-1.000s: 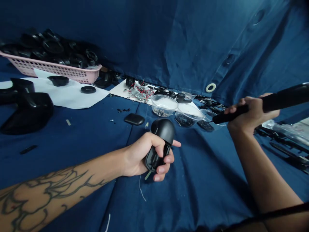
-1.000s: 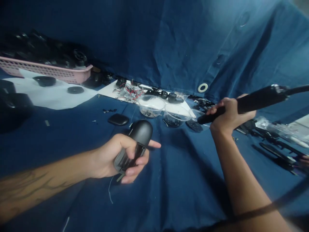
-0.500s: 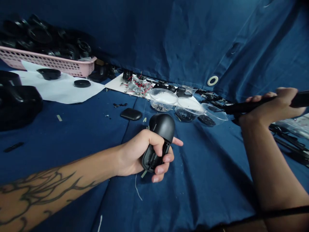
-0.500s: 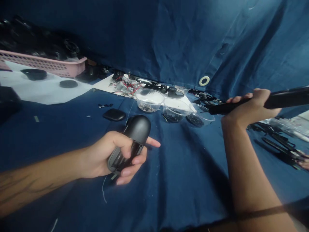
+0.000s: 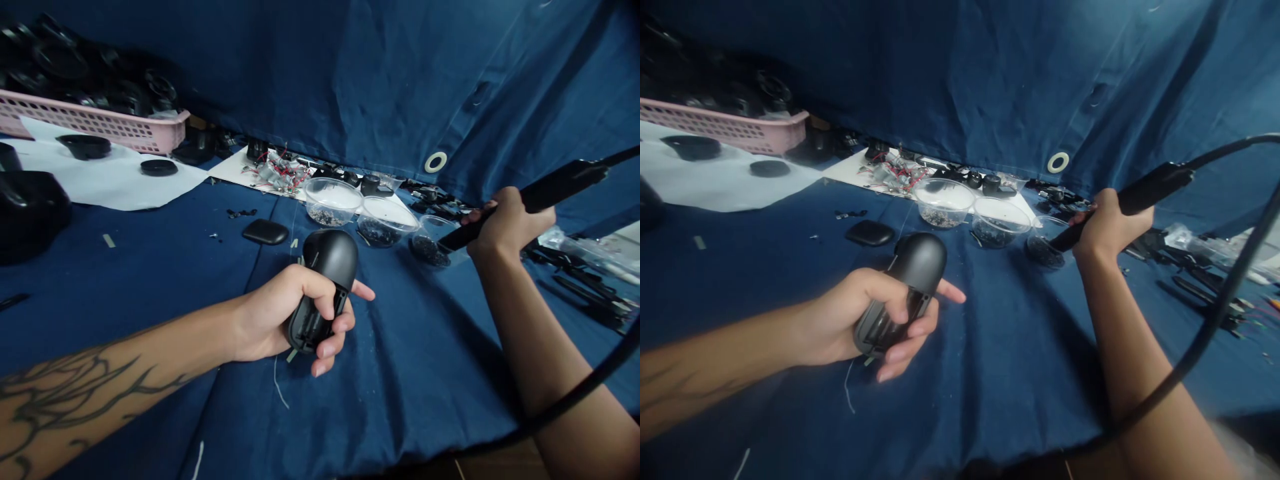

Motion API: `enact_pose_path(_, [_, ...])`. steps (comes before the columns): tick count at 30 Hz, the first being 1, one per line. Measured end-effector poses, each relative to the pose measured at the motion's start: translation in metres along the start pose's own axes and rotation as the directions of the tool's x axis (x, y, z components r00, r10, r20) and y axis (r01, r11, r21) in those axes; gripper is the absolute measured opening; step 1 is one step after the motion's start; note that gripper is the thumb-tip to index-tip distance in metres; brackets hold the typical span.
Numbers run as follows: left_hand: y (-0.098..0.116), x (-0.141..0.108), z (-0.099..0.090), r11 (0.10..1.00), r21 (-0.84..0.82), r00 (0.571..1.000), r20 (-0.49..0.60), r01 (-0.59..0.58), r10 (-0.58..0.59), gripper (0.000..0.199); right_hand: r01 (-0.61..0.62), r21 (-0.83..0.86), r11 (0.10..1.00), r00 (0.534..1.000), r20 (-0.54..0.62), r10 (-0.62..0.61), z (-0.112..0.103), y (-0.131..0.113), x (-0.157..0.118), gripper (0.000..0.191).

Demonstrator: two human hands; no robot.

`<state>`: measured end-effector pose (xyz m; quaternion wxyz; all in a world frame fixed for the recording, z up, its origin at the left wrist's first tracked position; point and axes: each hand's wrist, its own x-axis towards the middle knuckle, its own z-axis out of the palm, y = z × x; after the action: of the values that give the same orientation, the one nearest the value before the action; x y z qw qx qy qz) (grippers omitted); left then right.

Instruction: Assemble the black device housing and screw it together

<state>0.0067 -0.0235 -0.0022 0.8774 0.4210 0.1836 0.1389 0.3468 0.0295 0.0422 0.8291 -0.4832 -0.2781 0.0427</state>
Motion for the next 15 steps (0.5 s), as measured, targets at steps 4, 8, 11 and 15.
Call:
enact_pose_path(4, [0.0,0.0,0.0,1.0,0.016,1.0,0.002,-0.003,0.003,0.057,-0.022,-0.028,0.999,0.999,0.046,0.023,-0.007,-0.008,0.003,0.021])
enact_pose_path(8, [0.0,0.0,0.002,1.0,0.02,1.0,-0.004,-0.005,0.005,0.057,-0.045,-0.013,0.999,0.996,0.082,0.046,-0.014,-0.014,-0.002,0.019])
enact_pose_path(11, [0.0,0.0,0.002,1.0,0.03,1.0,-0.012,-0.008,0.008,0.055,-0.01,0.013,1.0,0.998,0.066,0.009,-0.014,-0.014,-0.007,0.019])
enact_pose_path(15, [0.001,0.0,0.001,0.999,0.044,1.0,-0.001,-0.001,0.001,0.054,0.02,0.039,0.999,0.999,0.047,-0.022,-0.01,-0.013,-0.014,0.023])
